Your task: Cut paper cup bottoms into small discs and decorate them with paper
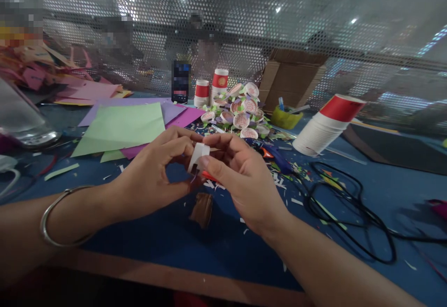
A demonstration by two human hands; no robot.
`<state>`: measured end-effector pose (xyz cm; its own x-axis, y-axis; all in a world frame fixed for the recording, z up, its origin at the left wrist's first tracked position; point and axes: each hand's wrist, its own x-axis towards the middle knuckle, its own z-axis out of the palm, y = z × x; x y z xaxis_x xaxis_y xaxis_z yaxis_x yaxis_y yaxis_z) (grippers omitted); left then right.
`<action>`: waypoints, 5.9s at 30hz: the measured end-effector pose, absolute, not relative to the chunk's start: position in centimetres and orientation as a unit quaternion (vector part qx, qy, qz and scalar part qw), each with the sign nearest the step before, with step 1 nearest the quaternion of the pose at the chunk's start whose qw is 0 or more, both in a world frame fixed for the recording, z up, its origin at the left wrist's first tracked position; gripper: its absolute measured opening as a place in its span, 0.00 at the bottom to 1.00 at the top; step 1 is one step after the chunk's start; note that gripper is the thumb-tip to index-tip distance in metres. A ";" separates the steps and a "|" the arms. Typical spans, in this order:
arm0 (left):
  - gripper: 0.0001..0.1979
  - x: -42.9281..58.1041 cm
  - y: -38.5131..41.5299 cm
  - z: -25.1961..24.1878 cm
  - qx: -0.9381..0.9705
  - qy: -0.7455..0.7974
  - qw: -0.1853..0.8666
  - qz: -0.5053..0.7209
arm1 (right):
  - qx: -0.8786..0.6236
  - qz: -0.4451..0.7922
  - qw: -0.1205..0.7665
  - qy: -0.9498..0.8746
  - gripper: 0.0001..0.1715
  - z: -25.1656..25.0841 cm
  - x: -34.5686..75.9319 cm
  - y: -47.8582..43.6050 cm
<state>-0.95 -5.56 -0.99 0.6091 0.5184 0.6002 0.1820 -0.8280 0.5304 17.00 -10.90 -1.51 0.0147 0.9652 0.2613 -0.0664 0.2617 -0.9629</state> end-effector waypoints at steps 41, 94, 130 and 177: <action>0.06 -0.9 -5.4 -0.9 0.839 0.134 0.272 0.451 | -0.368 0.406 0.595 -0.588 0.08 -1.1 17.1 -12.0; 0.09 -0.8 -5.1 -0.9 0.798 0.119 0.439 0.396 | -0.404 0.370 0.575 -0.608 0.08 -0.5 16.9 -12.2; 0.08 -0.6 -5.9 -1.0 0.848 0.174 0.267 0.423 | -0.404 0.371 0.569 -0.613 0.05 -1.1 16.8 -11.7; 0.13 -0.6 -3.6 -1.4 0.692 0.084 0.588 0.410 | -0.456 0.271 0.608 -0.591 0.17 -0.7 18.0 -11.5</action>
<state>-0.61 -3.63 -1.44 0.6497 0.5984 0.4688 -0.3653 -0.2951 0.8829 18.00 -11.45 -0.70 0.1541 0.8680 0.4721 0.2094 0.4382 -0.8741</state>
